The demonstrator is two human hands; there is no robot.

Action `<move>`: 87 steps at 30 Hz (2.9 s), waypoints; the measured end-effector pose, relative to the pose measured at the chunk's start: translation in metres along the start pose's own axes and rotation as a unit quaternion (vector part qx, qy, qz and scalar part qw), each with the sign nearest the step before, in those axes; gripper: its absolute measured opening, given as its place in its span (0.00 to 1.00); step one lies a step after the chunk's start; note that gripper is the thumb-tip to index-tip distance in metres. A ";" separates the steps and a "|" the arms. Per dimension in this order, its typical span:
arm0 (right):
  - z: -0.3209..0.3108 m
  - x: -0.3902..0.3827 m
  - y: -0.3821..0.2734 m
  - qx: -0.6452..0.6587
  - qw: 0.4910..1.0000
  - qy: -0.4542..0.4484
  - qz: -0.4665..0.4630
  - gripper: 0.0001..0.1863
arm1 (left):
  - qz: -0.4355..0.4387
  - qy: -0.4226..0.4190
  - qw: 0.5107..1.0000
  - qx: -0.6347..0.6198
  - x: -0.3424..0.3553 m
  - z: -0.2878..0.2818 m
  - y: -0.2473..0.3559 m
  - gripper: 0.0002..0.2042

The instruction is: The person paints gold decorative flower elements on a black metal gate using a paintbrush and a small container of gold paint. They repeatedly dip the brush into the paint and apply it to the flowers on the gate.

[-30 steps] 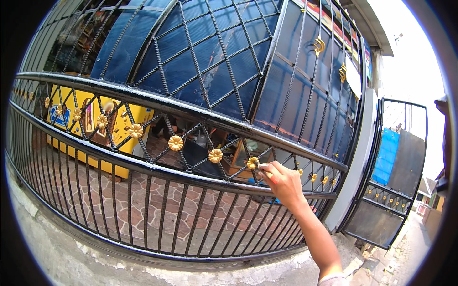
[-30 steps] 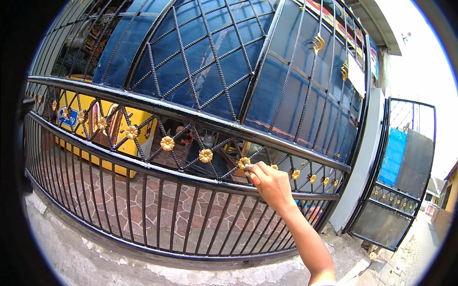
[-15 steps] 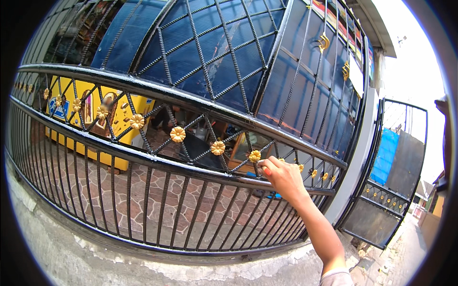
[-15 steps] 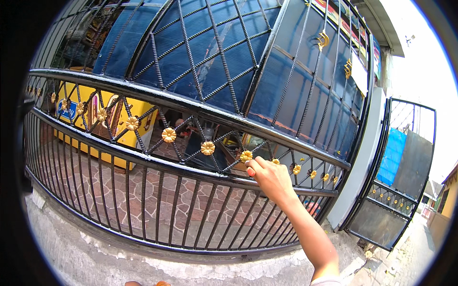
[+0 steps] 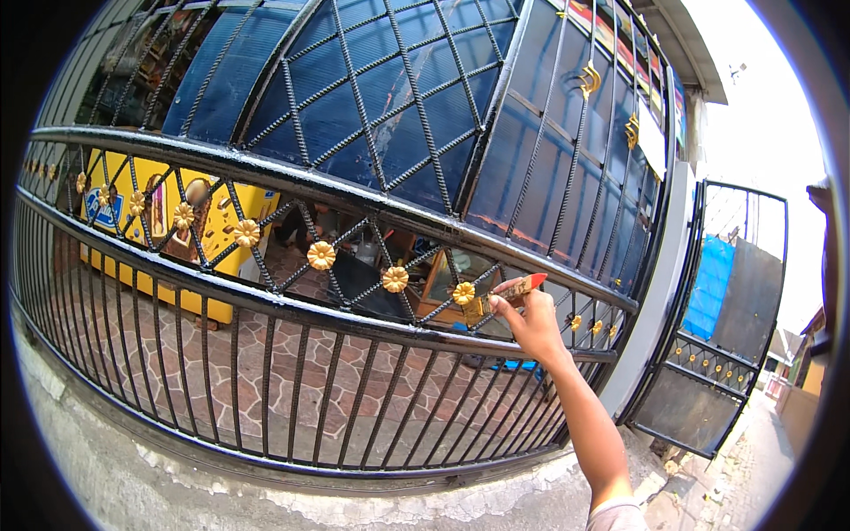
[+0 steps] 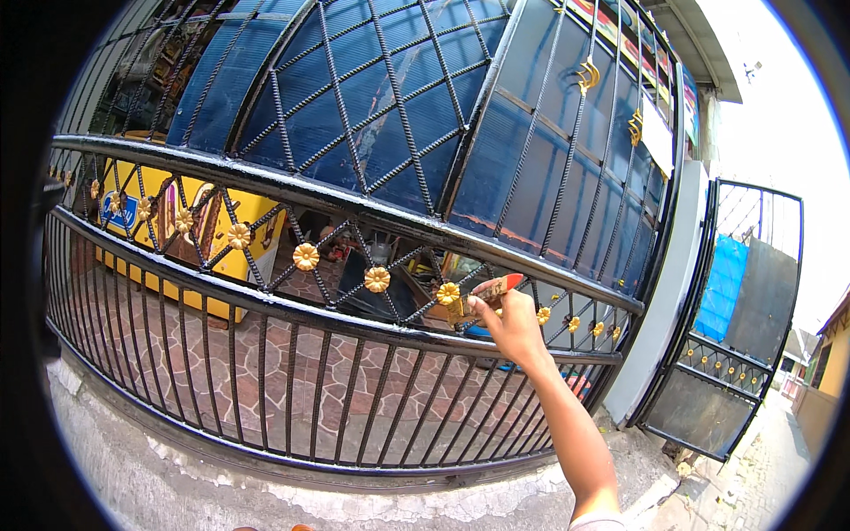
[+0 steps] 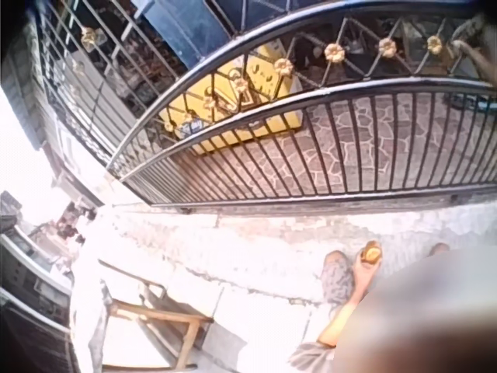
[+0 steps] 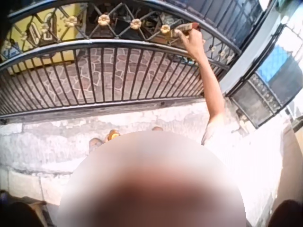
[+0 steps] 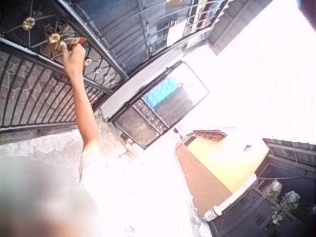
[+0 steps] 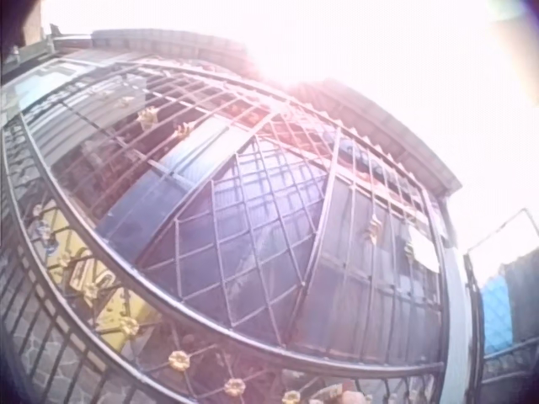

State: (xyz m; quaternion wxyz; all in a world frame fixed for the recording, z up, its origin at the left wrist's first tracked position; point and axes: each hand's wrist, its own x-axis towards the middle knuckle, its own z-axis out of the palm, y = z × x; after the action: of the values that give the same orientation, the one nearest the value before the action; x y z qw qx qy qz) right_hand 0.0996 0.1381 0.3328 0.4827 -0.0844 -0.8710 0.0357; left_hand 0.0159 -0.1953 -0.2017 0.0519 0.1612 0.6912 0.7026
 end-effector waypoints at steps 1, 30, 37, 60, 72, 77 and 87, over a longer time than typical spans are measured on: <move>0.000 0.005 0.003 -0.004 1.000 -0.009 0.003 0.14 | 0.002 0.000 1.000 0.025 0.000 -0.001 0.000 0.36; -0.002 0.025 -0.014 -0.057 0.994 0.017 -0.092 0.10 | -0.042 0.010 0.999 0.009 0.004 0.003 -0.014 0.38; 0.002 0.025 -0.012 -0.069 0.993 0.010 -0.093 0.12 | -0.007 0.008 1.000 0.008 0.006 0.005 -0.023 0.38; 0.019 0.015 -0.010 -0.054 0.997 -0.013 -0.058 0.11 | -0.024 0.008 1.000 -0.016 0.004 0.007 -0.034 0.40; 0.020 0.020 0.000 -0.064 0.989 0.077 -0.112 0.12 | -0.026 -0.002 1.000 0.001 0.007 0.011 -0.048 0.41; 0.018 0.017 0.000 -0.020 0.997 0.044 -0.061 0.13 | -0.023 -0.001 1.000 -0.007 0.006 0.013 -0.049 0.40; 0.025 0.016 -0.006 0.014 0.996 0.057 -0.066 0.11 | -0.027 0.011 1.000 0.012 0.004 0.006 -0.033 0.37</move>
State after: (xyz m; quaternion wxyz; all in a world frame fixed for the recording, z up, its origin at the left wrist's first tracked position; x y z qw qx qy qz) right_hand 0.0693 0.1355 0.3342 0.5337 -0.0216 -0.8453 0.0108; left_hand 0.0088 -0.1869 -0.2335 0.0610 0.1357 0.7044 0.6940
